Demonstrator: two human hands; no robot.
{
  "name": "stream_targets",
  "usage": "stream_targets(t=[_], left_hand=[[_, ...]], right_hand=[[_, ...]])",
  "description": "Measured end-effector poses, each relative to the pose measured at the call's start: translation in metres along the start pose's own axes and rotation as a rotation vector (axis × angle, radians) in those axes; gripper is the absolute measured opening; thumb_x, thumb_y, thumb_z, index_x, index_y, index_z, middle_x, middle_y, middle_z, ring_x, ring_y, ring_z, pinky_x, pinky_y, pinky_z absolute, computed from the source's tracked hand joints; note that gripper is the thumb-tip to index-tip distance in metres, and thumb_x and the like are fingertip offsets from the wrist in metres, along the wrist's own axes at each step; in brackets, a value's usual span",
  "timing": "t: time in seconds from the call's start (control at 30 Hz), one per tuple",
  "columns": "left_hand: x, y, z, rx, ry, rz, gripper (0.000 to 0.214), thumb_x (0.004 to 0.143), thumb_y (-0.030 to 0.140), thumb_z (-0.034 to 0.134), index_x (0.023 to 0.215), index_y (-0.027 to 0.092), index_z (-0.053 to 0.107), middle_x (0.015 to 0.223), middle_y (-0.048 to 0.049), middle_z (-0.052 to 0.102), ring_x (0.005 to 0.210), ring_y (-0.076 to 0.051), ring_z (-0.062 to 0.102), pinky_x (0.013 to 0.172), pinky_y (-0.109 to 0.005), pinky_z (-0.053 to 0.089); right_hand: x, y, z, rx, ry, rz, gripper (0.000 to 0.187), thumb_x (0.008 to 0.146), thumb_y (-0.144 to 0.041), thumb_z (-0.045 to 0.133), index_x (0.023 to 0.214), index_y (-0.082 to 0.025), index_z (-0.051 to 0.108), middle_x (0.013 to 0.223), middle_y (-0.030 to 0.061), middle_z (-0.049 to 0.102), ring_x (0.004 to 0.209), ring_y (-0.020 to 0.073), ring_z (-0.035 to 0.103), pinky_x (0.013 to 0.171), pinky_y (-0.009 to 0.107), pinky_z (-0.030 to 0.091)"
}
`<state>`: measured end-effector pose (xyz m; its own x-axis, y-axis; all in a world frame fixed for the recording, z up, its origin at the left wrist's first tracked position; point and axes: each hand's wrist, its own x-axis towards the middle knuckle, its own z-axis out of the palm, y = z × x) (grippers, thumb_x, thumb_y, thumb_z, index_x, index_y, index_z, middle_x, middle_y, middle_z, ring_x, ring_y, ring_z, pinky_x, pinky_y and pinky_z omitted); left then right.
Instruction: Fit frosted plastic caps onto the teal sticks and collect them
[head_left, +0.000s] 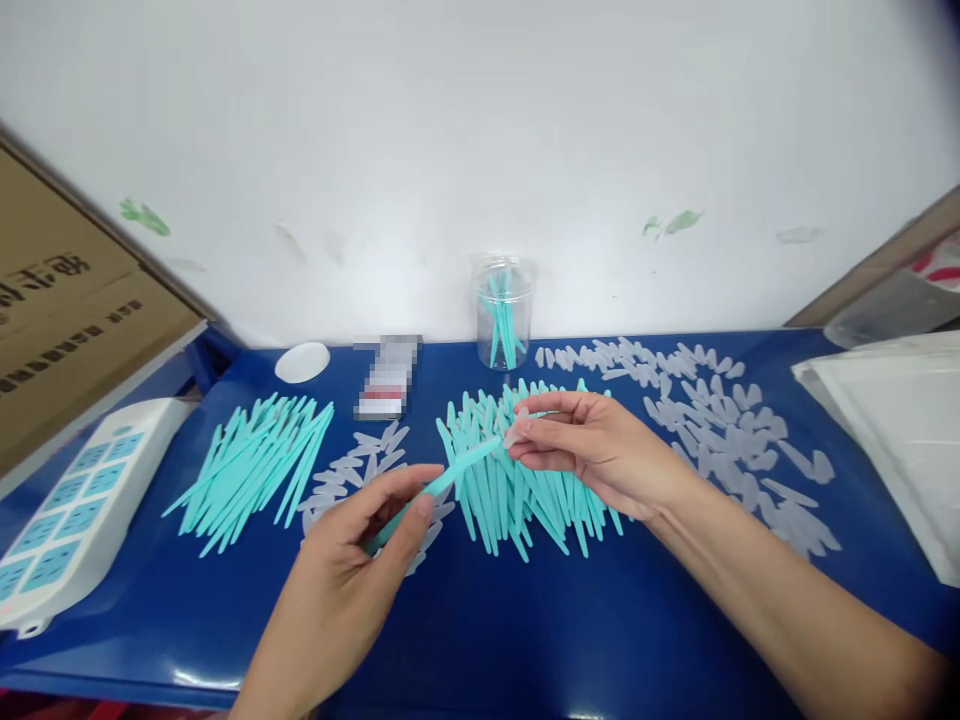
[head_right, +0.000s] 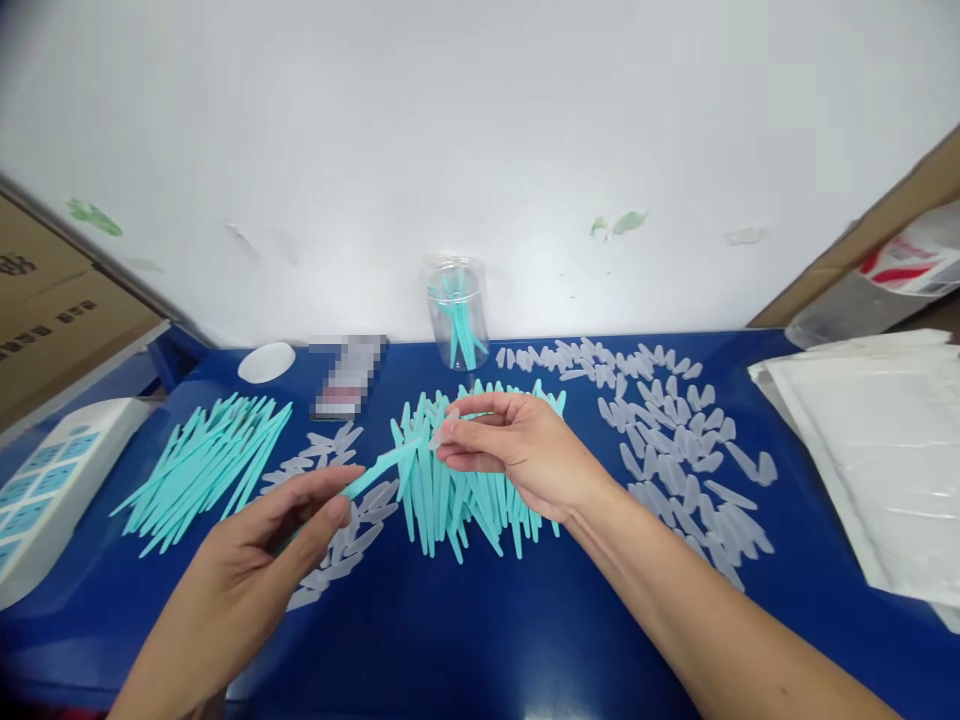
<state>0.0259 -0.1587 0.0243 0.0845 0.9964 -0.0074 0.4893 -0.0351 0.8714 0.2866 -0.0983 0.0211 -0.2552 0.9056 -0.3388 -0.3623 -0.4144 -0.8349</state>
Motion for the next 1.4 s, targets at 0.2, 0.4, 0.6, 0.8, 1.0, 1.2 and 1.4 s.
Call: stream_targets(t=[0.2,0.4,0.6,0.8,1.0,1.2,1.4], left_hand=[[-0.004,-0.001,0.004,0.108,-0.017,0.053,0.03,0.097,0.051,0.071,0.115,0.032,0.084,0.098,-0.0016,0.083,0.078,-0.017,0.075,0.066,-0.021,0.06],[-0.004,0.003,-0.004,0.17,0.007,0.131,0.027,0.099,0.047,0.071,0.114,0.031,0.085,0.1,-0.0022,0.082,0.08,-0.017,0.073,0.06,-0.021,0.055],[-0.003,0.002,-0.002,0.158,0.021,0.196,0.022,0.099,0.04,0.072,0.113,0.03,0.086,0.091,-0.0023,0.078,0.075,-0.016,0.069,0.059,-0.022,0.053],[-0.007,0.002,0.006,0.141,0.013,0.143,0.027,0.099,0.043,0.07,0.117,0.029,0.085,0.086,-0.0034,0.076,0.068,-0.017,0.067,0.052,-0.024,0.051],[-0.01,0.006,0.007,0.13,0.026,0.141,0.028,0.098,0.043,0.071,0.118,0.03,0.086,0.086,-0.0043,0.076,0.069,-0.018,0.069,0.049,-0.024,0.049],[-0.01,0.009,0.012,0.13,0.024,0.172,0.026,0.1,0.041,0.069,0.118,0.032,0.085,0.086,-0.0035,0.076,0.069,-0.017,0.069,0.05,-0.024,0.048],[-0.014,0.01,0.007,0.141,0.078,0.173,0.023,0.097,0.039,0.072,0.113,0.03,0.087,0.093,-0.004,0.08,0.068,-0.016,0.069,0.049,-0.024,0.049]], right_hand=[[-0.006,0.002,-0.006,0.012,0.024,-0.005,0.034,0.069,-0.033,0.101,0.085,-0.017,0.076,0.079,0.0038,0.082,0.07,0.0137,0.078,0.067,0.021,0.066],[-0.004,0.006,-0.009,-0.065,0.002,-0.034,0.032,0.07,-0.038,0.1,0.076,-0.017,0.076,0.067,0.0022,0.078,0.058,0.0123,0.074,0.057,0.02,0.063],[-0.007,0.006,-0.005,-0.079,0.014,-0.041,0.035,0.07,-0.042,0.099,0.076,-0.017,0.077,0.067,0.0027,0.078,0.058,0.0129,0.074,0.057,0.021,0.063],[-0.008,0.009,-0.006,-0.076,-0.001,-0.069,0.034,0.071,-0.043,0.099,0.077,-0.018,0.077,0.067,0.0022,0.078,0.058,0.0127,0.075,0.057,0.02,0.064],[-0.008,0.01,-0.004,-0.08,0.011,-0.078,0.035,0.072,-0.044,0.098,0.078,-0.018,0.076,0.066,0.0023,0.078,0.057,0.0134,0.075,0.057,0.021,0.064],[-0.01,0.011,-0.002,-0.091,-0.006,-0.097,0.035,0.072,-0.043,0.098,0.077,-0.017,0.076,0.067,0.0029,0.078,0.057,0.0125,0.074,0.057,0.02,0.064],[-0.009,0.012,-0.005,-0.072,0.018,-0.094,0.033,0.07,-0.041,0.099,0.079,-0.018,0.077,0.066,0.0023,0.078,0.057,0.0134,0.074,0.056,0.021,0.064]])
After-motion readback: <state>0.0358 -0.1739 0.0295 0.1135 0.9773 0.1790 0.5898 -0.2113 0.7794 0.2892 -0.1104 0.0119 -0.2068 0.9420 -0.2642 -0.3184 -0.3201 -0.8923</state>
